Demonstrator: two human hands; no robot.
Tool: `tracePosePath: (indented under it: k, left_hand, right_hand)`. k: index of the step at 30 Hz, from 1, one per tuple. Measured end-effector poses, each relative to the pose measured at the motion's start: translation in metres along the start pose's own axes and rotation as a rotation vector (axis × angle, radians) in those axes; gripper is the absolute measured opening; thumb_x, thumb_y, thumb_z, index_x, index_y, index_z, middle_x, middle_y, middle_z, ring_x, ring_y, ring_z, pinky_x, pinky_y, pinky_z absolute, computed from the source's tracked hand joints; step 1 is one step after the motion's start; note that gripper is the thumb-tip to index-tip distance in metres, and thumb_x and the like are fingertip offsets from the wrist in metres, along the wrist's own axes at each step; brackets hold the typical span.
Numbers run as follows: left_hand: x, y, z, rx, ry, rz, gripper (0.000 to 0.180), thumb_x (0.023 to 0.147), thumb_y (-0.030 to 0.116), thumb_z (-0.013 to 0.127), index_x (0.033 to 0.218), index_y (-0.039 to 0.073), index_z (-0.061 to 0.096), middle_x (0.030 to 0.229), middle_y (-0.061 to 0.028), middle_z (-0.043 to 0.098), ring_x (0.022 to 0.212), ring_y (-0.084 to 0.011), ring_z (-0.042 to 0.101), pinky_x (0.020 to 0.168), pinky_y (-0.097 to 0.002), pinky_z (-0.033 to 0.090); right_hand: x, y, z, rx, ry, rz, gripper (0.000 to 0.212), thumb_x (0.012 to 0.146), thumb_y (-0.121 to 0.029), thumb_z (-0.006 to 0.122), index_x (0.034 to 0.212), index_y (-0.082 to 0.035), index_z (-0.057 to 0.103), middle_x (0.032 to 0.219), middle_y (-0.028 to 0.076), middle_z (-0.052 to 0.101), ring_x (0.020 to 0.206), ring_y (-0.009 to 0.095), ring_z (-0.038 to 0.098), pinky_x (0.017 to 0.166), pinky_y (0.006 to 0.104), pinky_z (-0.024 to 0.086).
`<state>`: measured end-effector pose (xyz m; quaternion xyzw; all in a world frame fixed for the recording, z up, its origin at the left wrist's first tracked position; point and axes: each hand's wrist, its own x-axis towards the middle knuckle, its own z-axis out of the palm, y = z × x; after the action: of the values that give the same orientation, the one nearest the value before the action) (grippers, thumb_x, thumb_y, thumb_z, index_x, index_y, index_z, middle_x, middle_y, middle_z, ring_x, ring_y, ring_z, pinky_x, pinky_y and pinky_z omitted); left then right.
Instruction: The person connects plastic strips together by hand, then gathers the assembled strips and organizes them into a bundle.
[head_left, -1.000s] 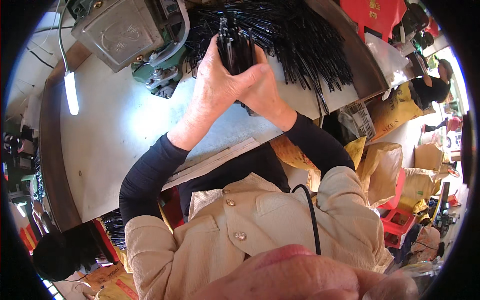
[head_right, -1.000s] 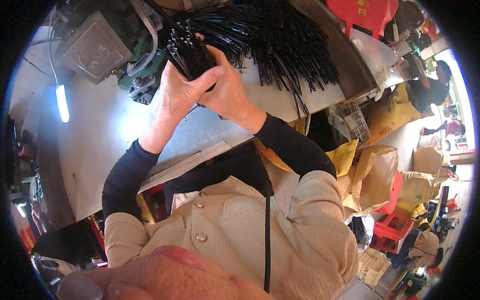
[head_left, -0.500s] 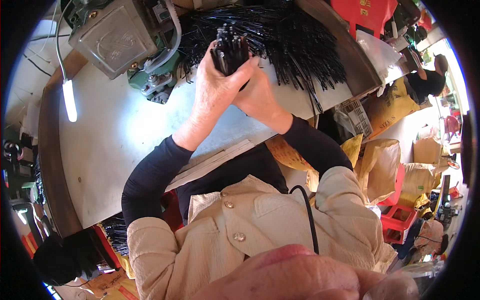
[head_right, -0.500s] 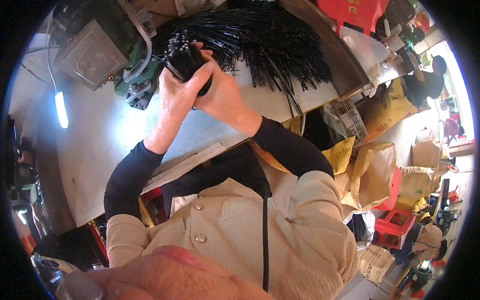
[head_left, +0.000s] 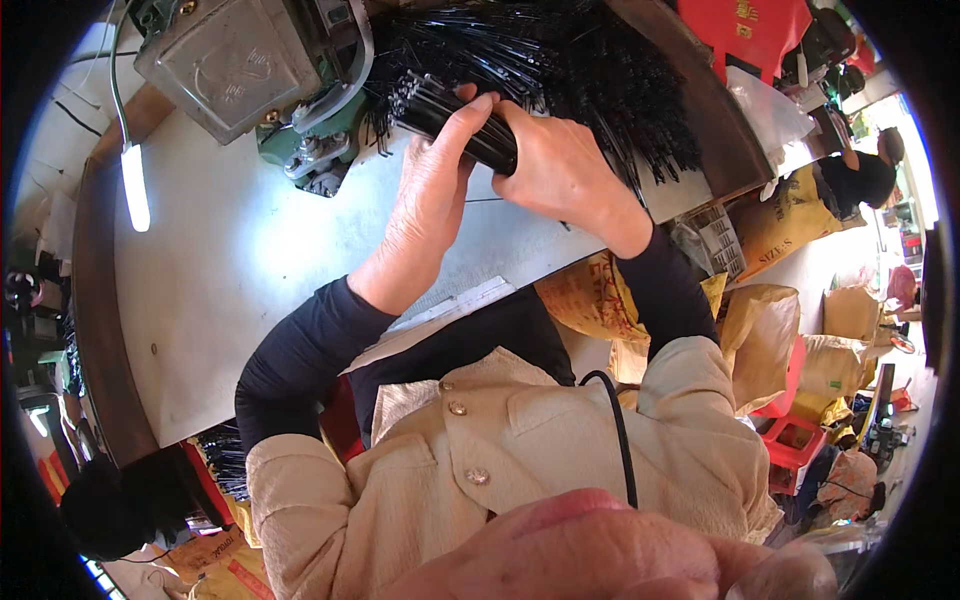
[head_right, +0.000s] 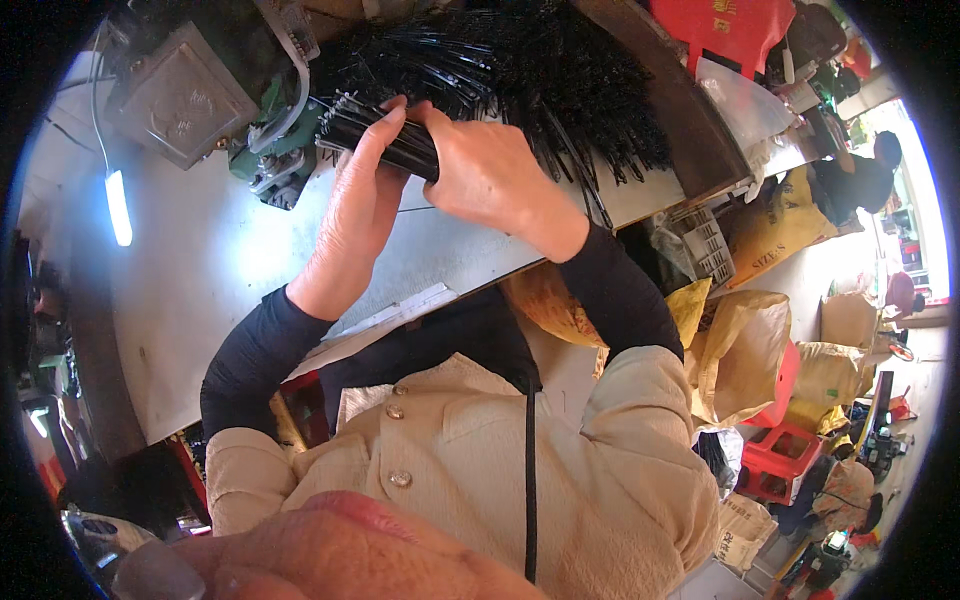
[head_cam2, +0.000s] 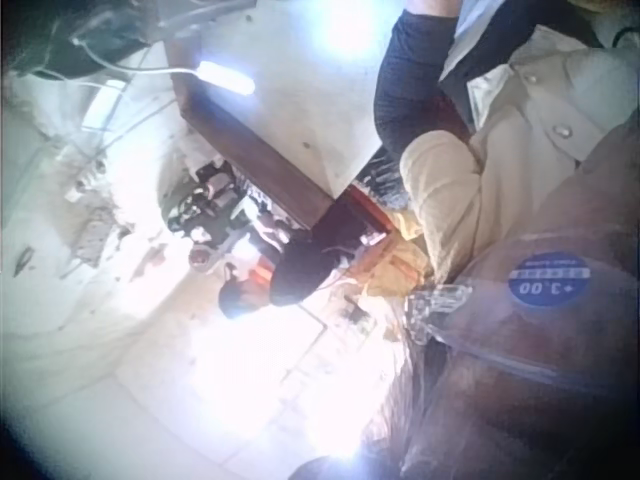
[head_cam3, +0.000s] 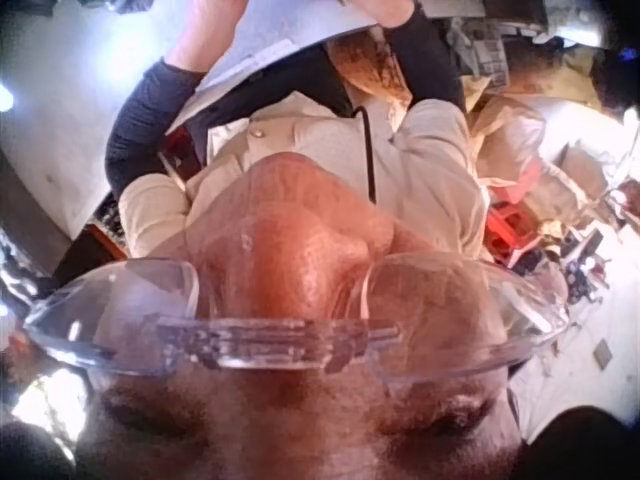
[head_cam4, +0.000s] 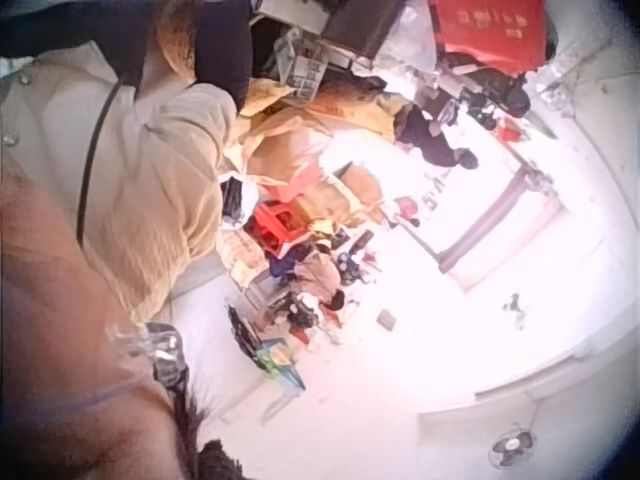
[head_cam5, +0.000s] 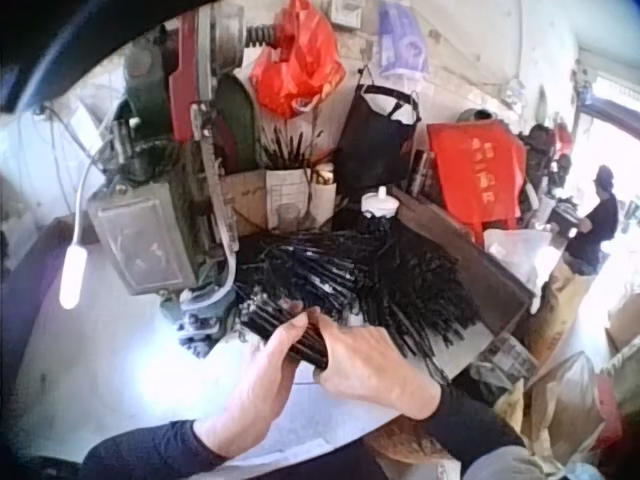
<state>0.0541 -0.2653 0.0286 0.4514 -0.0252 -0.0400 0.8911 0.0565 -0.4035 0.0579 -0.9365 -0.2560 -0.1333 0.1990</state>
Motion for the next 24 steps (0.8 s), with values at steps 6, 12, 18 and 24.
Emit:
tracePosePath:
  k: [6, 12, 18, 24]
  left_hand:
    - [0.006, -0.005, -0.034, 0.09, -0.055, -0.206, 0.056, 0.083, 0.044, 0.063, 0.117, 0.002, 0.051, 0.111, -0.0075, 0.056, 0.101, -0.0173, 0.053, 0.09, -0.0321, 0.042]
    - [-0.002, -0.005, -0.054, 0.126, -0.037, -0.327, 0.052, 0.091, 0.036, 0.053, 0.119, -0.007, 0.047, 0.12, -0.0213, 0.052, 0.11, -0.0291, 0.053, 0.098, -0.0399, 0.041]
    - [-0.004, 0.004, -0.056, 0.193, -0.155, -0.304, 0.043, 0.093, 0.026, 0.051, 0.118, -0.009, 0.047, 0.117, -0.0221, 0.054, 0.11, -0.0287, 0.055, 0.097, -0.0383, 0.042]
    - [-0.007, 0.006, -0.069, 0.213, -0.154, -0.353, 0.039, 0.091, 0.021, 0.053, 0.118, -0.007, 0.048, 0.115, -0.0205, 0.056, 0.108, -0.0276, 0.056, 0.094, -0.0367, 0.045]
  right_hand:
    - [0.018, 0.009, 0.006, -0.152, -0.197, -0.042, 0.038, 0.061, -0.007, 0.059, 0.098, 0.003, 0.055, 0.073, 0.022, 0.062, 0.073, 0.039, 0.061, 0.065, 0.0443, 0.048]
    - [0.038, 0.026, 0.038, -0.22, -0.141, -0.193, 0.026, 0.064, -0.005, 0.059, 0.088, 0.001, 0.053, 0.07, 0.019, 0.061, 0.071, 0.037, 0.061, 0.06, 0.0448, 0.048]
    - [0.045, 0.034, 0.039, -0.286, -0.194, -0.222, 0.046, 0.068, -0.016, 0.065, 0.111, -0.003, 0.055, 0.088, 0.016, 0.064, 0.082, 0.034, 0.062, 0.069, 0.0423, 0.05]
    - [0.033, 0.04, 0.036, -0.227, -0.206, -0.192, 0.055, 0.073, -0.029, 0.065, 0.119, -0.002, 0.052, 0.108, 0.016, 0.06, 0.099, 0.031, 0.058, 0.083, 0.0405, 0.048]
